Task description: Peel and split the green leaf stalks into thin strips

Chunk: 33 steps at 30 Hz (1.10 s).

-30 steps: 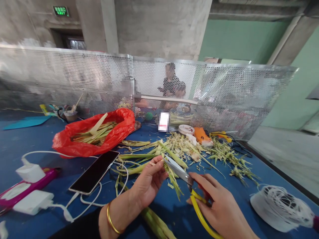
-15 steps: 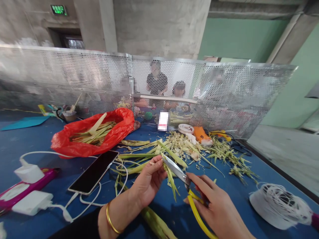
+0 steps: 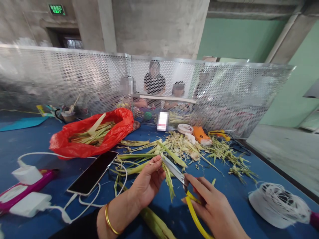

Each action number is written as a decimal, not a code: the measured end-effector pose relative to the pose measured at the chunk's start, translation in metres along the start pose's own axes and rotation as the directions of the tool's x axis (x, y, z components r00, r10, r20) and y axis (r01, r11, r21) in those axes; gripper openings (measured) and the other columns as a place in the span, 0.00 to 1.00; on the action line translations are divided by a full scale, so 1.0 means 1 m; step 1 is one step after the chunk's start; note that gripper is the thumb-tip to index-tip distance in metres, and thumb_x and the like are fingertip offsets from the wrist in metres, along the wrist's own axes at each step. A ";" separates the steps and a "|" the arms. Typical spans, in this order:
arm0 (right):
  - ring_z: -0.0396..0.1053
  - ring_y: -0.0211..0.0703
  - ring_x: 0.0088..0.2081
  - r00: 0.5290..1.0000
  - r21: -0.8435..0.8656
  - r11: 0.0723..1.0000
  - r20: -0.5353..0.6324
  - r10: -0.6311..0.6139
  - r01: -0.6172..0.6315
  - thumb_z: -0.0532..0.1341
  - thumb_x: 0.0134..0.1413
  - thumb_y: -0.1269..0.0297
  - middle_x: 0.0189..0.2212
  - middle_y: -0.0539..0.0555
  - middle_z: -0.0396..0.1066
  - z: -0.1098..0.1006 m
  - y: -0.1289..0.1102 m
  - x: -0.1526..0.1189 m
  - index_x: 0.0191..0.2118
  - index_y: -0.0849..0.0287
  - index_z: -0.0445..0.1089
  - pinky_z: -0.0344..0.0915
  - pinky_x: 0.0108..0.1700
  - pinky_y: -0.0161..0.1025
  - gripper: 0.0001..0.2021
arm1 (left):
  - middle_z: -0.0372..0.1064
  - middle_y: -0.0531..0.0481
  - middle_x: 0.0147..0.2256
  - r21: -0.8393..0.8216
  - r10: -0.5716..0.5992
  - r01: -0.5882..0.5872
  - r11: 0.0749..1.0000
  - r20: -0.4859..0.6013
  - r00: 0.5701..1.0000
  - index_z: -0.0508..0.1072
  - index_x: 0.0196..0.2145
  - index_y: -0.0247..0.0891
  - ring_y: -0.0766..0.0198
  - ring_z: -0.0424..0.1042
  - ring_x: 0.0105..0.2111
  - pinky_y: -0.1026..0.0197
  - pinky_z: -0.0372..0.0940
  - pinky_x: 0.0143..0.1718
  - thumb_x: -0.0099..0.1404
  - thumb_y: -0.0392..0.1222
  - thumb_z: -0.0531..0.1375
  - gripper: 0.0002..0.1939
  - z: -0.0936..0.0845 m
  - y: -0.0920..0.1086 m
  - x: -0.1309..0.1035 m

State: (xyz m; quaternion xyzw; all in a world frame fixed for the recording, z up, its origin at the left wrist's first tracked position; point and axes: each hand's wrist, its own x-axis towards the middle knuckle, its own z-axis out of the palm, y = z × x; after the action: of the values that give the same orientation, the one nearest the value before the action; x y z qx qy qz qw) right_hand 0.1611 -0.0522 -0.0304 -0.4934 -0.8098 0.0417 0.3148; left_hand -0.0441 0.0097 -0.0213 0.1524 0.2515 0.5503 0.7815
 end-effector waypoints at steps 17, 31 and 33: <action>0.75 0.41 0.36 0.994 -0.069 0.997 -0.102 -0.036 0.029 0.57 0.57 0.62 0.42 0.58 0.72 0.005 -0.002 -0.001 0.57 0.56 0.64 0.72 0.35 0.31 0.21 | 0.72 0.55 0.28 0.000 0.014 -0.014 1.000 -0.026 1.000 0.70 0.37 0.34 0.73 0.72 0.23 0.71 0.70 0.25 0.55 0.28 0.64 0.12 0.000 0.001 0.001; 0.75 0.42 0.37 0.997 -0.067 0.998 -0.076 -0.018 0.013 0.57 0.57 0.63 0.43 0.58 0.71 0.006 0.001 -0.004 0.58 0.54 0.62 0.72 0.36 0.31 0.22 | 0.72 0.54 0.28 0.023 0.002 -0.001 1.000 -0.017 1.000 0.69 0.37 0.35 0.71 0.72 0.23 0.71 0.70 0.25 0.57 0.28 0.62 0.10 0.000 0.003 0.001; 0.74 0.42 0.38 0.997 -0.072 0.997 -0.079 -0.026 0.021 0.56 0.57 0.64 0.43 0.58 0.71 0.006 0.000 -0.004 0.58 0.55 0.62 0.72 0.37 0.31 0.22 | 0.72 0.54 0.27 0.019 0.005 -0.004 1.000 -0.020 1.000 0.69 0.37 0.35 0.72 0.72 0.22 0.71 0.70 0.25 0.57 0.28 0.62 0.10 0.000 0.003 0.002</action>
State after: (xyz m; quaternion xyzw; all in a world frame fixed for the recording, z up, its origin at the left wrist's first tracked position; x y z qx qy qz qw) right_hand 0.1594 -0.0538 -0.0373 -0.4960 -0.8032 -0.0105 0.3298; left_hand -0.0462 0.0121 -0.0206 0.1548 0.2642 0.5511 0.7762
